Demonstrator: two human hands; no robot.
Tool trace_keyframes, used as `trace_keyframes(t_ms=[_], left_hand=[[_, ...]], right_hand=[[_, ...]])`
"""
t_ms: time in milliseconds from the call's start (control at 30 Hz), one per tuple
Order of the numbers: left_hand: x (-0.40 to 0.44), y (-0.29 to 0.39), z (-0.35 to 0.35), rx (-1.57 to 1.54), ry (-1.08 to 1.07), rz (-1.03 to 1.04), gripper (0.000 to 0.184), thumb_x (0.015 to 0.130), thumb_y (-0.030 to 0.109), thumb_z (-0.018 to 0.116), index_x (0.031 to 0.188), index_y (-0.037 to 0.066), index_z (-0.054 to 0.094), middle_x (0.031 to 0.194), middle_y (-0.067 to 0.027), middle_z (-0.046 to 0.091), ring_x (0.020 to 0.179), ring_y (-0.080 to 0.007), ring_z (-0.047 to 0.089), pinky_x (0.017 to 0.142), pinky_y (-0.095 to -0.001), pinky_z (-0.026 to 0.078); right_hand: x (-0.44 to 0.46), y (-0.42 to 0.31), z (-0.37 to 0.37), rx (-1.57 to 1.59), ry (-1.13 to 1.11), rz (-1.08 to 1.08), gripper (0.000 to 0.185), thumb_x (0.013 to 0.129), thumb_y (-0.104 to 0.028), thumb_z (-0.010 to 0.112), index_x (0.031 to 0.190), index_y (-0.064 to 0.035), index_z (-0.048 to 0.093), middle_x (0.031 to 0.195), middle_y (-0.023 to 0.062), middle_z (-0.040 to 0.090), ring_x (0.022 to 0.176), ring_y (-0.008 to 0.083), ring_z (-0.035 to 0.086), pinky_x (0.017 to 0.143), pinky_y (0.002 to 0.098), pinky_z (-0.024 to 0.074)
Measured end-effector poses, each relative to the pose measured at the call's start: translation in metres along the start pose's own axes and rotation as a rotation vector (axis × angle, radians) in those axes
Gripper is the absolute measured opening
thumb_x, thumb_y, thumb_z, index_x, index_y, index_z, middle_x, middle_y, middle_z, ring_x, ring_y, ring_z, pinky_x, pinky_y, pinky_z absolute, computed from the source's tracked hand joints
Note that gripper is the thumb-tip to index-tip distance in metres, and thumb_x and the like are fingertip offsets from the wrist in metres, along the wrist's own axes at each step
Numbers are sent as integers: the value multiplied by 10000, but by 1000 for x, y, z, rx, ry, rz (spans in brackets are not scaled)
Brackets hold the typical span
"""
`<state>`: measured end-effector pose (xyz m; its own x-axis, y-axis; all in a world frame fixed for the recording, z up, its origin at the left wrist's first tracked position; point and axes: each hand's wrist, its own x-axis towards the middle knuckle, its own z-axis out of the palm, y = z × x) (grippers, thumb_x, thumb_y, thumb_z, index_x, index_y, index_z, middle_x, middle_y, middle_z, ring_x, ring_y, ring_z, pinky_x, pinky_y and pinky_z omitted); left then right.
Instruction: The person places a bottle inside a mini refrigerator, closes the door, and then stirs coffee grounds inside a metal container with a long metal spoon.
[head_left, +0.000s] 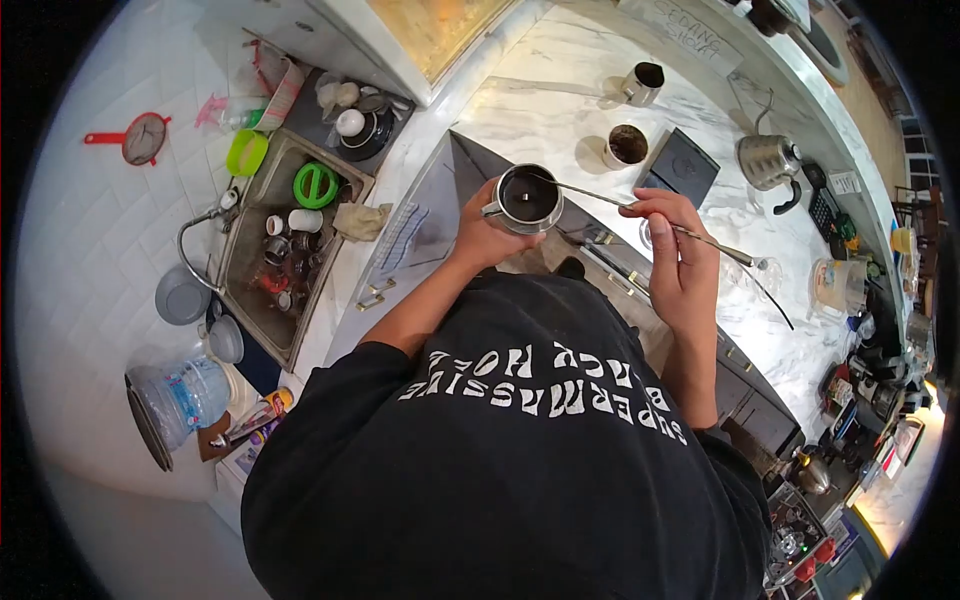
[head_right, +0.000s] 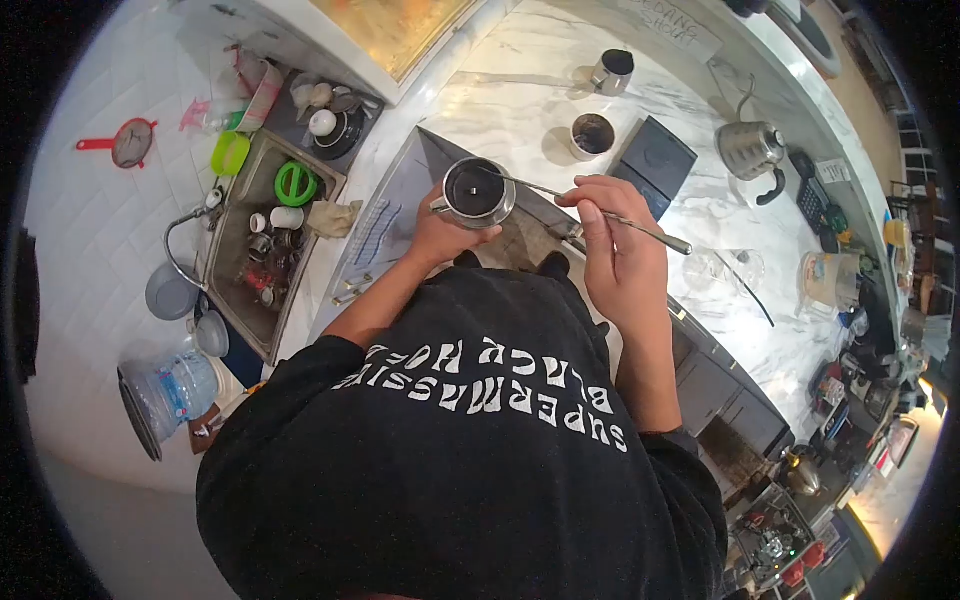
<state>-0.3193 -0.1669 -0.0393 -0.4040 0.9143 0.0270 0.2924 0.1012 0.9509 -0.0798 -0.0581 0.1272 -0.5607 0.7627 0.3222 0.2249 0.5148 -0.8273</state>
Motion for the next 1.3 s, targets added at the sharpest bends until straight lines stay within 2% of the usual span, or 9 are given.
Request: trace_keyframes(t_ms=[333, 533, 667, 833, 933, 1033, 1133, 1300], left_hand=[[32, 19, 77, -179, -108, 135, 789, 648, 188, 991, 1330, 37, 622, 1212, -82, 731, 1120, -170, 697, 1006, -333, 543], [44, 45, 132, -393, -159, 95, 742, 673, 135, 979, 1313, 23, 619, 1221, -77, 721, 1135, -166, 684, 1012, -335, 536], [48, 54, 143, -183, -154, 148, 731, 685, 139, 975, 1313, 30, 615, 1244, -83, 710, 1140, -163, 681, 1014, -339, 537], [48, 55, 139, -264, -126, 161, 740, 672, 160, 979, 1307, 31, 622, 1205, -85, 726, 1125, -174, 690, 1008, -343, 541], [52, 52, 122, -80, -125, 138, 758, 642, 181, 988, 1296, 34, 634, 1198, -87, 730, 1117, -185, 695, 1006, -345, 542], [56, 31, 106, -134, -89, 90, 770, 616, 197, 996, 1284, 41, 647, 1209, -92, 723, 1118, -192, 695, 1002, -347, 545], [60, 21, 79, -31, -16, 30, 767, 607, 220, 1000, 1269, 45, 655, 1220, -89, 719, 1134, -212, 696, 1013, -365, 545], [71, 15, 22, 145, 67, 54, 815, 593, 272, 1005, 1294, 61, 647, 1226, -101, 719, 1167, -267, 688, 1038, -392, 538]], right_hand=[[-14, 32, -72, 39, 134, 69, 203, 1068, -52, 535, 1057, 34, 718, 1064, 174, 743, 1077, 305, 712, 939, 383, 534], [-20, 54, -114, 49, 183, 52, 232, 1084, -68, 517, 1053, 53, 712, 1069, 168, 750, 1026, 278, 721, 933, 379, 535], [-21, 61, -127, 110, 196, 81, 232, 1087, -73, 513, 1063, 49, 709, 1074, 174, 748, 977, 259, 728, 919, 363, 538], [-10, 63, -124, 115, 183, 34, 213, 1081, -72, 525, 1060, 40, 705, 1079, 183, 742, 956, 257, 734, 895, 356, 545], [1, 58, -110, 142, 157, 20, 195, 1073, -66, 539, 1052, 32, 705, 1081, 177, 741, 955, 257, 735, 887, 357, 547], [12, 54, -91, 97, 110, -9, 179, 1063, -61, 552, 1062, 29, 707, 1079, 184, 739, 981, 281, 729, 884, 359, 548], [27, 49, -68, 74, 65, -4, 172, 1056, -66, 562, 1064, 23, 710, 1076, 181, 743, 1005, 304, 717, 888, 371, 544], [60, 33, -22, 66, -2, -25, 169, 1060, -75, 566, 1056, 1, 717, 1046, 153, 756, 1044, 304, 705, 929, 382, 526]])
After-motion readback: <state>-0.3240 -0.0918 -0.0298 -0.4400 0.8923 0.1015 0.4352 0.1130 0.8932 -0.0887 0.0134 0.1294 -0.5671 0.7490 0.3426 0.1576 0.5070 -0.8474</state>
